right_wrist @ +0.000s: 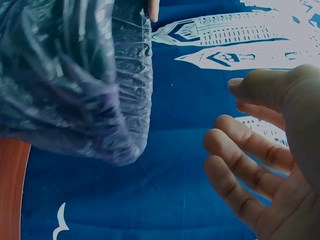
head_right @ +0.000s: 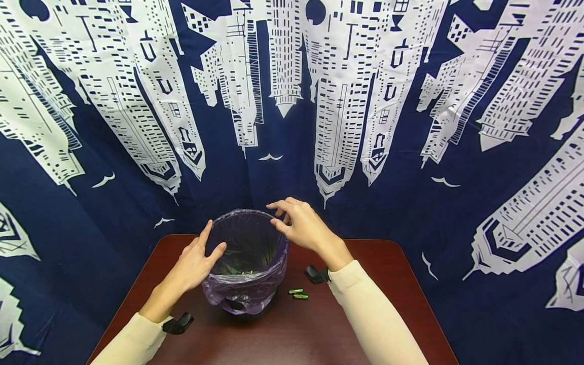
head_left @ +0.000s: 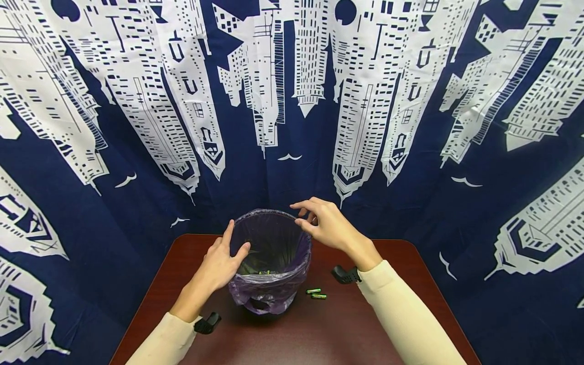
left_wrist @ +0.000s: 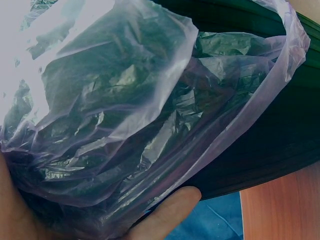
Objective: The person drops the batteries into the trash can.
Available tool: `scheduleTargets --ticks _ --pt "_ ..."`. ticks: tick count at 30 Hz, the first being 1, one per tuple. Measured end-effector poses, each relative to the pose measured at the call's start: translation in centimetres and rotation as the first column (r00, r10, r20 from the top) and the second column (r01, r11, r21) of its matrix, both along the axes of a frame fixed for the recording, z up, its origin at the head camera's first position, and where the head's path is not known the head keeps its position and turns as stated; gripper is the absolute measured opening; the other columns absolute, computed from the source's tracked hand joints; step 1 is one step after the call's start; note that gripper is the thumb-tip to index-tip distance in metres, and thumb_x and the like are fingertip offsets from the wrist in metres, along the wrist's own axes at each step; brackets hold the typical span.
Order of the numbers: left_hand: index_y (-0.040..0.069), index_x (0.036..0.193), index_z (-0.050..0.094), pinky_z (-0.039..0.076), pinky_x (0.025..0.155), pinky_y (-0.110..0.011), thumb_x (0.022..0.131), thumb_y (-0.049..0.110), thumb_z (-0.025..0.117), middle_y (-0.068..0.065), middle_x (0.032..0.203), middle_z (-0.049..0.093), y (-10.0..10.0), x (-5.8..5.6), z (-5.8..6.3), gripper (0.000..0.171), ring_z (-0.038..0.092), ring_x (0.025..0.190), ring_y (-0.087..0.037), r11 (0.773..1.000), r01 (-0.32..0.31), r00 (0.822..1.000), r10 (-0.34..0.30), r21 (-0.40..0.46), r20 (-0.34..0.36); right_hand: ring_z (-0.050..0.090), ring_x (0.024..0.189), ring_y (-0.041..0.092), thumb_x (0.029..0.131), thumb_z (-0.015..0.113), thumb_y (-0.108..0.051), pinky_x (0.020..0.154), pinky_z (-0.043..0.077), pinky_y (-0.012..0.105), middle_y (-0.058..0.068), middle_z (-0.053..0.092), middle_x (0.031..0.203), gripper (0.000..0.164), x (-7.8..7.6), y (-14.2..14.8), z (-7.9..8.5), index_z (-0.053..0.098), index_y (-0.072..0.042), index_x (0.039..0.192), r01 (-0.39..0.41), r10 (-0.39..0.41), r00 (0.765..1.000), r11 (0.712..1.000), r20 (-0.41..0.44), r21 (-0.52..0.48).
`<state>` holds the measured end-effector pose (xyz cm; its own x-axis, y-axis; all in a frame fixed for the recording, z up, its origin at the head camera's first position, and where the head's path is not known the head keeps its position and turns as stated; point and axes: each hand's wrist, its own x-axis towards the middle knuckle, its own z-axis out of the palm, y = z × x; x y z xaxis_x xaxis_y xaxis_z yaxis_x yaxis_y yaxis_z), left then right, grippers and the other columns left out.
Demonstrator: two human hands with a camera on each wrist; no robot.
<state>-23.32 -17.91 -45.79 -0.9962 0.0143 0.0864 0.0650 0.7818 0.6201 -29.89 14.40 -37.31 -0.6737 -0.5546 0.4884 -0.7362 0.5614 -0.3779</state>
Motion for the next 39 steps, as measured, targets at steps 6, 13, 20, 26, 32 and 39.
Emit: scheduleTargets --ticks 6,13,20,26,32,39 --pt "0.018 0.190 0.009 0.043 0.129 -0.083 0.117 0.060 0.058 -0.040 0.177 0.044 -0.1 -0.1 -0.1 0.097 0.055 0.157 -0.067 1.000 -0.002 1.000 0.002 -0.002 0.001 0.078 0.089 0.017 0.105 0.086 -0.010 0.082 0.070 0.044 0.007 0.081 0.116 0.035 0.3 1.1 -1.0 0.083 -0.011 0.140 0.016 -0.018 0.999 0.999 -0.032 -0.048" --pt "0.017 0.190 0.009 0.043 0.128 -0.084 0.117 0.059 0.058 -0.040 0.176 0.044 -0.1 -0.1 -0.2 0.097 0.055 0.156 -0.067 1.000 -0.003 1.000 0.003 -0.003 -0.007 0.081 0.090 0.016 0.104 0.087 -0.008 0.083 0.069 0.031 0.009 0.083 0.121 0.030 0.7 2.4 -2.3 0.084 -0.010 0.134 0.031 -0.035 0.999 0.997 -0.039 -0.077" --pt "0.018 0.190 0.009 0.043 0.128 -0.084 0.117 0.060 0.057 -0.040 0.177 0.044 -0.2 -0.1 -0.2 0.097 0.054 0.157 -0.067 1.000 0.001 1.000 -0.001 0.001 -0.010 0.078 0.089 0.016 0.103 0.087 -0.006 0.082 0.071 0.040 0.007 0.084 0.119 0.029 0.9 3.5 -4.0 0.085 -0.008 0.132 0.033 -0.037 0.999 0.994 -0.038 -0.105" --pt "0.019 0.190 0.009 0.043 0.128 -0.083 0.117 0.060 0.057 -0.039 0.177 0.044 -0.2 -0.1 -0.1 0.097 0.054 0.157 -0.066 1.000 -0.001 1.000 0.001 0.005 -0.006 0.078 0.088 0.015 0.103 0.087 -0.006 0.082 0.071 0.040 0.007 0.084 0.119 0.030 1.1 4.4 -5.5 0.085 -0.010 0.133 0.057 -0.059 0.998 0.991 -0.016 -0.121" --pt "0.018 0.190 0.010 0.044 0.128 -0.083 0.117 0.059 0.057 -0.040 0.175 0.046 -0.2 -0.2 -0.1 0.095 0.055 0.156 -0.066 1.000 -0.005 1.000 0.005 0.008 -0.014 0.077 0.087 0.012 0.103 0.087 -0.006 0.080 0.068 0.032 0.006 0.082 0.111 0.031 1.0 5.4 -7.7 0.084 -0.009 0.133 0.073 -0.070 0.997 0.989 0.024 -0.130" --pt "0.019 0.190 0.010 0.045 0.128 -0.083 0.117 0.060 0.057 -0.040 0.175 0.047 -0.2 -0.1 0.0 0.096 0.056 0.156 -0.065 1.000 -0.003 1.000 0.003 0.006 -0.019 0.074 0.088 0.009 0.103 0.088 -0.005 0.079 0.065 0.026 -0.002 0.080 0.107 0.030 0.9 6.6 -11.0 0.085 -0.010 0.132 0.099 -0.090 0.993 0.987 0.080 -0.126"
